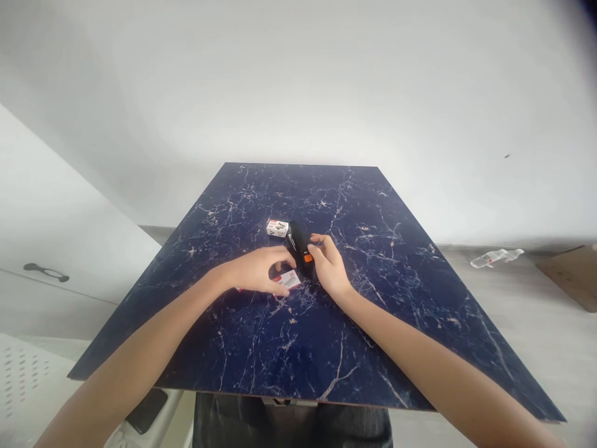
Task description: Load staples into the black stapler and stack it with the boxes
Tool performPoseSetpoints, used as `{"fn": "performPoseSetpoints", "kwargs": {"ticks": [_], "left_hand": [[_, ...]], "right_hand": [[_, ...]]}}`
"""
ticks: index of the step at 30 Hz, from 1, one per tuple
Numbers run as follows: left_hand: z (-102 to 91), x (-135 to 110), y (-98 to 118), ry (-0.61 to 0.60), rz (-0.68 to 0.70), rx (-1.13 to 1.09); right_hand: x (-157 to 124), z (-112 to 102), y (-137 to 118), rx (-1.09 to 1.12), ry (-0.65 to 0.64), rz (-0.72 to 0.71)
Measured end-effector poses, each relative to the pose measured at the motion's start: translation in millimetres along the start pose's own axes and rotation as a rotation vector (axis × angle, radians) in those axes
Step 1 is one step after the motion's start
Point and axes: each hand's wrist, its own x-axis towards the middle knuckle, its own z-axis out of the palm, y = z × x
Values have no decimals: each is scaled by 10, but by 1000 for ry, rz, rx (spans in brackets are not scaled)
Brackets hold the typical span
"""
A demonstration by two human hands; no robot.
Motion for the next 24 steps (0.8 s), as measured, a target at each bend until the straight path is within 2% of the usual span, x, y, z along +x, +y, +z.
{"fn": "performPoseSetpoints", "kwargs": {"ticks": [2, 4, 8, 10, 13, 15, 20, 24], "left_hand": [[19, -8, 19, -55, 22, 41], [58, -1, -10, -31, -8, 152], [164, 49, -119, 210, -155, 356], [209, 70, -130, 254, -124, 328], [245, 76, -86, 215, -42, 198], [245, 72, -66, 214, -56, 154], [149, 69, -136, 211, -19, 129], [-75, 23, -211, 280, -31, 133]], "right_hand": [[-19, 10, -22, -34, -22, -17], [-31, 17, -33, -68, -36, -29], [-32, 21, -29, -75, -61, -51], [-27, 20, -22, -80, -83, -56], [-20, 18, -15, -91, -114, -91], [-18, 16, -19, -88, -124, -113], [-31, 20, -65, -114, -135, -117], [-45, 25, -88, -109, -146, -109]]}}
